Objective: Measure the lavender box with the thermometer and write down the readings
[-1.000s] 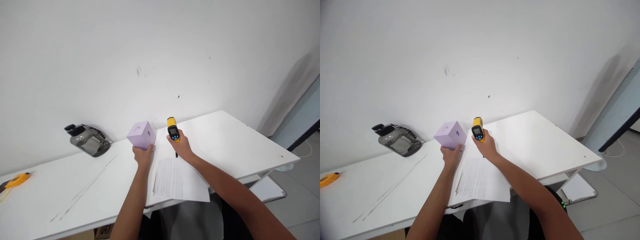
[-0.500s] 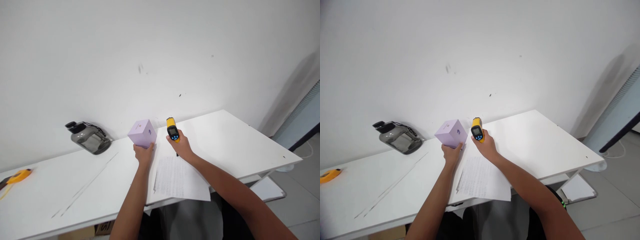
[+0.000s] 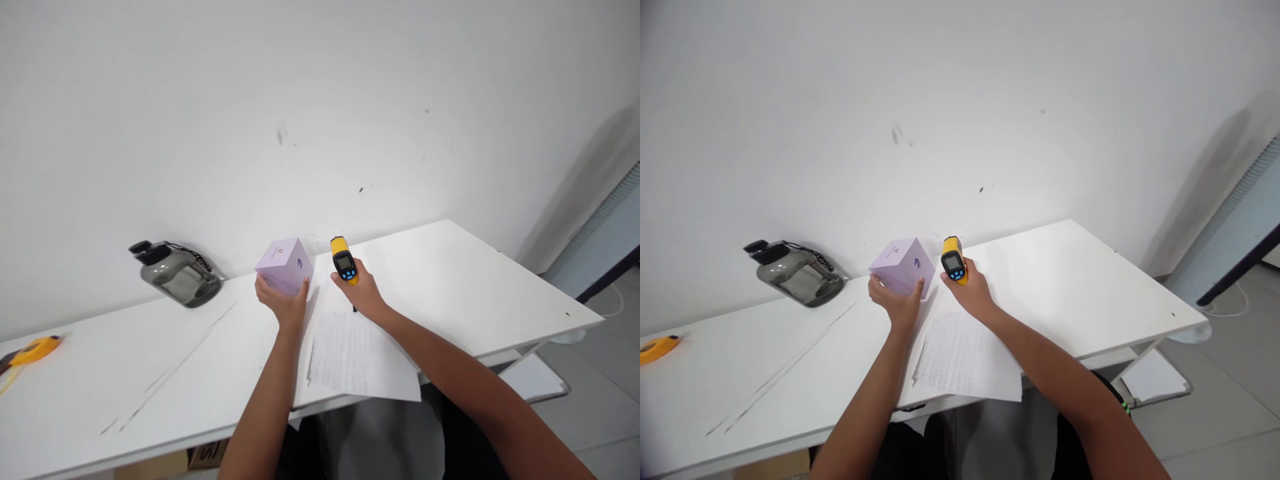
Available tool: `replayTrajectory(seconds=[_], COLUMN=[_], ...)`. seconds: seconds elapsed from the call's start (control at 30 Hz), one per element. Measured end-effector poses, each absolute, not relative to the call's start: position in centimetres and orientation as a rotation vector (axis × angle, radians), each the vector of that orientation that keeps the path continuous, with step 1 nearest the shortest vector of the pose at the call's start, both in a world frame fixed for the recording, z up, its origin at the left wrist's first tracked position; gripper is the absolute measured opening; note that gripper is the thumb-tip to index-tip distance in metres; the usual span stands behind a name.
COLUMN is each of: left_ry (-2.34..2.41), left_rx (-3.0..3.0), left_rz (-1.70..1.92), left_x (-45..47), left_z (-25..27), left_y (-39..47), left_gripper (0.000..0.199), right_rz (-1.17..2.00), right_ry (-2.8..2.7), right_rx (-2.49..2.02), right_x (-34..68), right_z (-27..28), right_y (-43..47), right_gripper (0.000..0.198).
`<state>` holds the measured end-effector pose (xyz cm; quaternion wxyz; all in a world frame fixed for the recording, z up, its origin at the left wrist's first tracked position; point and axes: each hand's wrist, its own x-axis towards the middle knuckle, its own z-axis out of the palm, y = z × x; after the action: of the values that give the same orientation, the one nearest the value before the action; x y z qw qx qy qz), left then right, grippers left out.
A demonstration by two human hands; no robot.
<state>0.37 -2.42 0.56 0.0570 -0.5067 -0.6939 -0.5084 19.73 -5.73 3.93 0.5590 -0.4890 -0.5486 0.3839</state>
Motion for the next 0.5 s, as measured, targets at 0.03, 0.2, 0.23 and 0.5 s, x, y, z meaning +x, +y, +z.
replayTrajectory(seconds=[0.03, 0.2, 0.23, 0.5], left_ry=[-2.002, -1.661, -1.633, -1.666], left_rx=[-1.534, -1.831, -1.980, -2.733], left_rz=[-1.554, -1.604, -1.581, -1.365], left_x=[0.5, 0.5, 0.6, 2.6], left_z=[0.6, 1.0, 1.0, 1.1], left_y=[-2.7, -4.1, -4.3, -5.1], left_gripper=[0.110, 0.071, 0.065, 0.100], right_rz=[0.923, 0.974, 0.983, 0.983], right_ry=[-1.299, -1.322, -1.339, -1.448], right_rx=[-1.133, -1.062, -1.044, -0.802], right_x=[19.7, 19.3, 19.2, 18.8], right_z=[3.8, 2.8, 2.7, 2.3], right_y=[-5.7, -5.0, -4.9, -5.0], right_gripper=[0.053, 0.048, 0.048, 0.065])
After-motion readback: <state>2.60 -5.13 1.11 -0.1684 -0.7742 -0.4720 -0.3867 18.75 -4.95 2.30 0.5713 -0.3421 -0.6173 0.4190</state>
